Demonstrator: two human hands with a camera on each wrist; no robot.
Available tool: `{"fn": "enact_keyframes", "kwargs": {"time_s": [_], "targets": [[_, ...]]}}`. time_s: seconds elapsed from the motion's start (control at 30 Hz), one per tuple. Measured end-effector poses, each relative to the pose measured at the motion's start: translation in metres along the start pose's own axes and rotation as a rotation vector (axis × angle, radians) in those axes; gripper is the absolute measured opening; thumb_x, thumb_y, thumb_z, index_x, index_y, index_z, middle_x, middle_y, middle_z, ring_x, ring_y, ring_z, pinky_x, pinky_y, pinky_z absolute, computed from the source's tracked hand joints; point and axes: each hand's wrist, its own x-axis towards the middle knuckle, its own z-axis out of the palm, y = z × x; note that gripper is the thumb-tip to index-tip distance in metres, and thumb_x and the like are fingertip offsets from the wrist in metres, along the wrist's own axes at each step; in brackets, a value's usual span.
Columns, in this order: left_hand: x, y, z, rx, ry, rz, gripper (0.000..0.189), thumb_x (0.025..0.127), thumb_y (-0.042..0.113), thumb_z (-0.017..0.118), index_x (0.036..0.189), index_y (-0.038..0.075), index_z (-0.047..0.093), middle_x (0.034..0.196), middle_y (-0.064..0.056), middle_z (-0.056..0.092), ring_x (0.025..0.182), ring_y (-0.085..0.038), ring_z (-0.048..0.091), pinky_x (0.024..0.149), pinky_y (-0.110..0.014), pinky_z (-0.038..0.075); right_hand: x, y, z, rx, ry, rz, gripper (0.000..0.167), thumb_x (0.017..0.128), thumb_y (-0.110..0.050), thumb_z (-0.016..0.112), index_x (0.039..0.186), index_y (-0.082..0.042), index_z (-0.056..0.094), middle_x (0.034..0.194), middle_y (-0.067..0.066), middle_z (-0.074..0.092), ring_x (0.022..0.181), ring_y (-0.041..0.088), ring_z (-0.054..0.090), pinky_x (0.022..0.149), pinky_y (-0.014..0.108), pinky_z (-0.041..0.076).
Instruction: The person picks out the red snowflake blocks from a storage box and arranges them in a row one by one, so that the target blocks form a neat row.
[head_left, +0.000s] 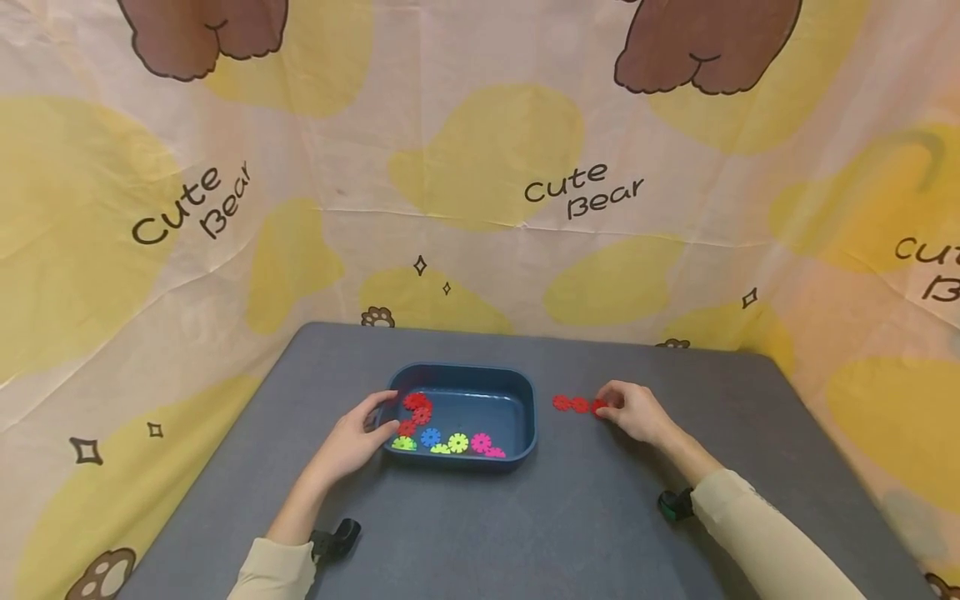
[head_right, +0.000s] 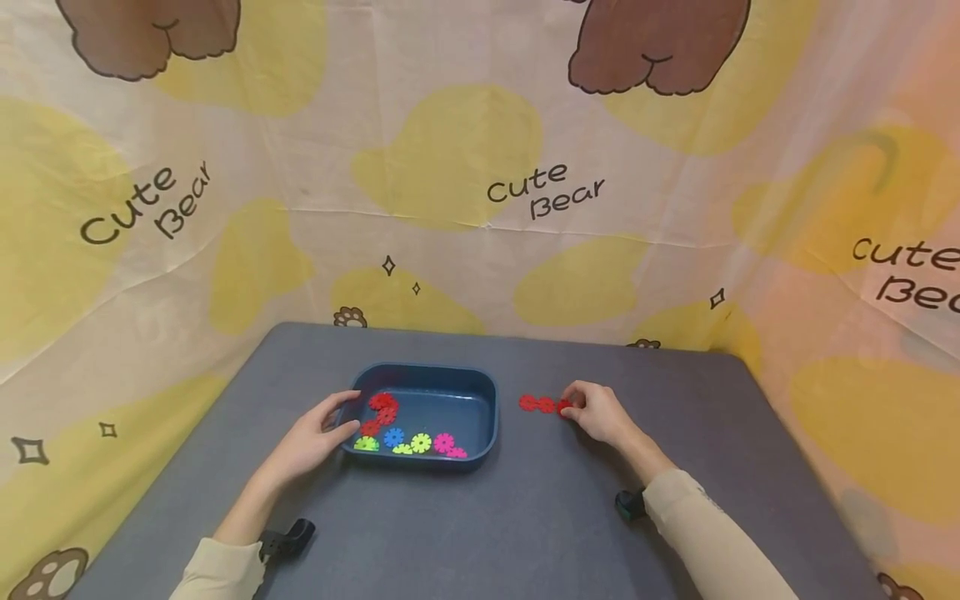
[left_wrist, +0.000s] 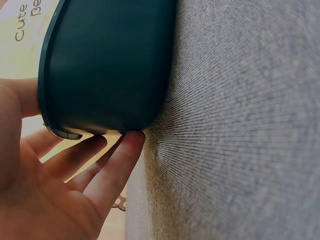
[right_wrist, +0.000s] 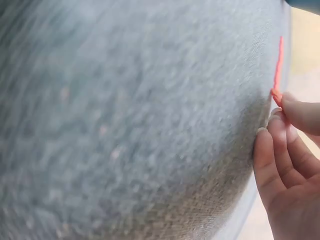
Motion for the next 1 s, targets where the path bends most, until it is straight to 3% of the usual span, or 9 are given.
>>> {"fn": "enact_keyframes", "kwargs": {"time_s": [0.57,0.83,1.0], "targets": [[-0.001,0.002,0.000,0.002,-0.001,0.012,0.056,0.099,0.022,0.067,0.150,0.012,0.047,0.155,-0.024,0.041,0.139,-0.050,0.042,0.106,-0.061,0.042,0.009,0.003,0.003,-0.063,0.001,0.037,0.016,0.094,-0.009,0.072,0.109,-0.003,0.072,0.083,0.004,0.060,0.075,0.019,0.053,0.063,0.034,0.045],[0.001,0.001,0.001,-0.001,-0.002,0.006,0.056,0.099,0.023,0.067,0.150,0.013,0.047,0.156,-0.023,0.041,0.138,-0.050,0.043,0.106,-0.061,0.042,0.005,0.002,-0.001,-0.021,0.022,0.061,0.016,0.095,-0.010,0.071,0.110,-0.005,0.072,0.088,0.005,0.062,0.076,0.020,0.055,0.063,0.034,0.047],[0.000,0.001,0.000,0.006,-0.002,0.007,0.056,0.098,0.025,0.067,0.150,0.013,0.047,0.156,-0.024,0.041,0.138,-0.050,0.044,0.106,-0.061,0.042,-0.003,-0.008,-0.008,0.068,0.014,0.076,0.020,0.097,-0.012,0.069,0.114,-0.002,0.070,0.093,0.009,0.068,0.071,0.022,0.060,0.061,0.034,0.052]]}}
